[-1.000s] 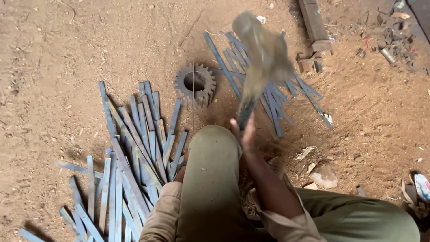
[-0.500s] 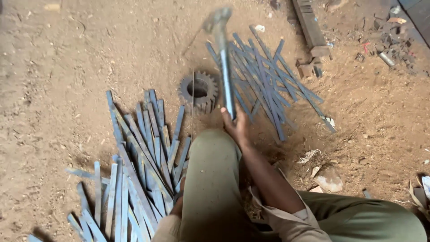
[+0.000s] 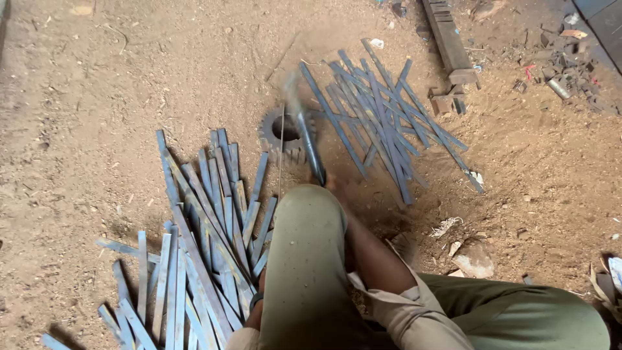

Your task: The person sits on the ground and repeatedly strikes metal rods with a hammer. They pick up rods from a pile, place them on a gear-like object, and hit them before moving them to another pile.

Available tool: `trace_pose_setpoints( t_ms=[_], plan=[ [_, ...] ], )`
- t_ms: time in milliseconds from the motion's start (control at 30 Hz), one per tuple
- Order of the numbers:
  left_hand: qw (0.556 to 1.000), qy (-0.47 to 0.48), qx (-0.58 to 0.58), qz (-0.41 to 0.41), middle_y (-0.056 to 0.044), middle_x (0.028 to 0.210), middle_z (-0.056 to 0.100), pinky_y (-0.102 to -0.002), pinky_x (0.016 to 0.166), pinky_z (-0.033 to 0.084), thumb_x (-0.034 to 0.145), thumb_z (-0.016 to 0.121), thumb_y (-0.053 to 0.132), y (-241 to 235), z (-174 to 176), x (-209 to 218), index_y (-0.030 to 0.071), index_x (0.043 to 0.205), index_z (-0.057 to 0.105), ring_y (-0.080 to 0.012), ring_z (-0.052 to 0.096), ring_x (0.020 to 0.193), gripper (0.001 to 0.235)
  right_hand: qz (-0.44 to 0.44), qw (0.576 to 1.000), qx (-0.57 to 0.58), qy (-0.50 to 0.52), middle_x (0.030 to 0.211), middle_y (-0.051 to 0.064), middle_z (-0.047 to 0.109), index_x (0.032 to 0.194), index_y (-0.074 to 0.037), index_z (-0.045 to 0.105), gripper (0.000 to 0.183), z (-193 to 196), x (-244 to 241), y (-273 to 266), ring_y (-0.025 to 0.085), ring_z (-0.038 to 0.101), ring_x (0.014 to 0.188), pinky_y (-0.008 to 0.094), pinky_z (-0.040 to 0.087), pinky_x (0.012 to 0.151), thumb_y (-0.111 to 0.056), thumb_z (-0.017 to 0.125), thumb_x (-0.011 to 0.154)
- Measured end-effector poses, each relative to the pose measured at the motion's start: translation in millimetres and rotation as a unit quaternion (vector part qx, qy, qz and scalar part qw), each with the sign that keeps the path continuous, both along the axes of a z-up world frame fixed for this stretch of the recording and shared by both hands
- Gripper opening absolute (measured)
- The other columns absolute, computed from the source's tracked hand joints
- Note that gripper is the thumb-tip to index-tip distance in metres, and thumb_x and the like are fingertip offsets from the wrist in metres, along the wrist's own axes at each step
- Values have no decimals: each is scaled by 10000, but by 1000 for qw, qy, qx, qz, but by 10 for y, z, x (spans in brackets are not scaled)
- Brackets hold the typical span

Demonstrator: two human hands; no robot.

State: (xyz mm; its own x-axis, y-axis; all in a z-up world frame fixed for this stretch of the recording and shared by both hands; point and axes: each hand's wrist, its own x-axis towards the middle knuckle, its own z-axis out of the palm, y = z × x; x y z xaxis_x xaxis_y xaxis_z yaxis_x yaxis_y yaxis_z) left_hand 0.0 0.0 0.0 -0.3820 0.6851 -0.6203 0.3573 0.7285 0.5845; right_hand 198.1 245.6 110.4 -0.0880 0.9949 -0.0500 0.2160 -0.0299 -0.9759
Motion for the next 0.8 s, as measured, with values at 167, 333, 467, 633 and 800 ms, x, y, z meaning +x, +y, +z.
trace_pose_setpoints(
  t_ms=[167, 333, 467, 633, 800],
  plan=[
    [1000, 16, -2, 11, -240, 1045, 766, -450, 944, 569, 876, 488, 700, -50, 47, -140, 44, 1080, 766, -394, 734, 1027, 741, -69, 992, -40, -99, 750, 30, 681, 1015, -20, 685, 404, 7, 258, -71, 136, 633, 645, 331, 499, 601, -420, 702, 958],
    [999, 43, 0, 29, -244, 1033, 767, -450, 941, 564, 859, 499, 740, 60, 81, -247, 42, 1065, 783, -399, 733, 1021, 781, -111, 988, -82, -68, 685, 19, 625, 1060, -12, 676, 439, 476, 582, -544, 121, 570, 554, 322, 466, 538, -442, 671, 969],
    [998, 56, 0, 41, -247, 1024, 769, -450, 939, 560, 846, 508, 771, -12, 240, -253, 41, 1053, 797, -403, 732, 1015, 812, -126, 988, -87, -25, 643, -5, 567, 1137, -40, 641, 388, 815, 573, -664, 92, 488, 504, 295, 390, 476, -392, 664, 977],
    [998, 36, -35, 26, -255, 1005, 780, -459, 932, 558, 828, 484, 818, -39, 463, -226, 37, 1042, 816, -411, 740, 995, 875, -72, 992, 91, 40, 679, -25, 554, 1059, -22, 623, 285, 1308, 373, -575, 75, 483, 532, 272, 351, 475, -297, 683, 1014],
    [996, -17, -65, 59, -265, 1027, 763, -459, 962, 529, 785, 500, 853, -195, 444, -215, 32, 1063, 814, -409, 714, 1025, 922, -37, 956, 289, 39, 796, -15, 589, 1118, -44, 549, 315, 1399, 77, -153, 72, 586, 654, 258, 464, 558, -326, 660, 1034]
  ],
)
